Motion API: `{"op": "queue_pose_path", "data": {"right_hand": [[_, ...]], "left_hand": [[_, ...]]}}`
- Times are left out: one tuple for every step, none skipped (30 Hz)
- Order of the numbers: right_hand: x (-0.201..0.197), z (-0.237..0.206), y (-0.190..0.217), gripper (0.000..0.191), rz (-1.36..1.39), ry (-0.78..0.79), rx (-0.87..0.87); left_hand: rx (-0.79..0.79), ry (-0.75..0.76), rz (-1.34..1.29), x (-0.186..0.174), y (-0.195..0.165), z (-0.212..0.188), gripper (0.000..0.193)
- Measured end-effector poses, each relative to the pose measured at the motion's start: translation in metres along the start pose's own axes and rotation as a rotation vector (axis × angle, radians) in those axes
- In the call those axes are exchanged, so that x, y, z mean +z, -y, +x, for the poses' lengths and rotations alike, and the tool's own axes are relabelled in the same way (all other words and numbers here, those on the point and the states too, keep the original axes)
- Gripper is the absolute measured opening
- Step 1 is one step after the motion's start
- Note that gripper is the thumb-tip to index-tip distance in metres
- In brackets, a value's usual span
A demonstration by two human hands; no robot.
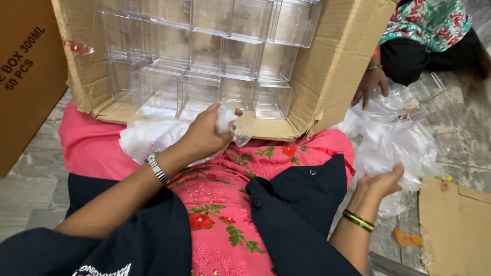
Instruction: The person sits on the floor and packs clear plastic square boxes one at a time into clear plastic bags, twisting the bags closed, and places the bagged boxes into a large cardboard box in front of them. They repeat this bagging cycle continuously throughout the episode.
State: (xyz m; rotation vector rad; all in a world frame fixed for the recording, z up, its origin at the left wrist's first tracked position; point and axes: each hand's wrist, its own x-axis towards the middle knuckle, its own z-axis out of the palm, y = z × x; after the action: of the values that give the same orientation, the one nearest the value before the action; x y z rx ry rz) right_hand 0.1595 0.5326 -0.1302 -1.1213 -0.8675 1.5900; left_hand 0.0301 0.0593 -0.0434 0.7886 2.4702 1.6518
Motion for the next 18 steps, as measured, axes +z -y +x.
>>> {"op": "queue_pose_path", "data": {"right_hand": [[-0.011, 0.018, -0.008, 0.084, -0.063, -0.05, -0.082], [-0.019, 0.034, -0.016, 0.088, -0.127, -0.1, -0.163], [-0.022, 0.047, -0.02, 0.092, -0.189, -0.151, -0.245], [-0.022, 0.06, -0.019, 0.094, -0.324, -0.153, -0.283], [-0.015, 0.066, -0.014, 0.097, -0.459, -0.154, -0.319], [-0.008, 0.066, -0.012, 0.1, -0.594, -0.155, -0.355], [0.0, 0.067, -0.007, 0.085, -0.69, -0.126, -0.527], [0.009, 0.057, -0.012, 0.07, -0.714, -0.007, -0.78], [0.017, 0.037, -0.017, 0.056, -0.698, 0.158, -0.992], [0.025, 0.008, -0.026, 0.043, -0.662, 0.382, -1.102], [0.033, -0.027, -0.039, 0.034, -0.681, 0.642, -1.087], [0.038, -0.067, -0.053, 0.03, -0.723, 0.917, -1.038], [0.031, -0.114, -0.07, 0.022, -0.672, 1.283, -0.666], [0.039, -0.157, -0.089, 0.027, -0.795, 1.61, -0.527], [0.041, -0.201, -0.108, 0.029, -0.999, 1.747, -0.379], [0.054, -0.229, -0.121, 0.035, -0.829, 2.017, -0.71], [0.062, -0.25, -0.129, 0.047, -1.068, 2.069, -0.613], [0.069, -0.265, -0.136, 0.059, -1.31, 2.107, -0.506]], "left_hand": [[-0.073, 0.024, -0.054, -0.001, -0.002, -0.003, 0.031], [-0.145, 0.051, -0.108, -0.003, -0.004, -0.005, 0.026], [-0.048, 0.029, -0.113, -0.007, -0.006, -0.006, 0.025], [0.052, 0.008, -0.117, -0.011, -0.008, -0.007, 0.024], [0.151, -0.013, -0.118, -0.016, -0.01, -0.006, 0.023], [0.088, -0.021, -0.135, -0.022, -0.013, -0.007, 0.021], [0.027, -0.031, -0.153, -0.029, -0.015, -0.007, 0.02], [-0.035, -0.04, -0.171, -0.035, -0.018, -0.007, 0.02], [-0.098, -0.086, -0.161, -0.042, -0.022, -0.008, 0.021], [-0.159, -0.133, -0.151, -0.051, -0.024, -0.009, 0.021], [-0.219, -0.179, -0.141, -0.059, -0.027, -0.01, 0.021], [-0.172, -0.229, -0.134, -0.067, -0.03, -0.012, 0.019], [-0.126, -0.281, -0.127, -0.075, -0.033, -0.014, 0.017], [-0.078, -0.336, -0.118, -0.082, -0.036, -0.016, 0.016], [0.003, -0.356, -0.086, -0.09, -0.038, -0.018, 0.021], [0.078, -0.375, -0.052, -0.098, -0.041, -0.024, 0.027], [0.148, -0.39, -0.018, -0.105, -0.042, -0.031, 0.033], [0.136, -0.391, -0.05, -0.111, -0.043, -0.038, 0.031]]}}
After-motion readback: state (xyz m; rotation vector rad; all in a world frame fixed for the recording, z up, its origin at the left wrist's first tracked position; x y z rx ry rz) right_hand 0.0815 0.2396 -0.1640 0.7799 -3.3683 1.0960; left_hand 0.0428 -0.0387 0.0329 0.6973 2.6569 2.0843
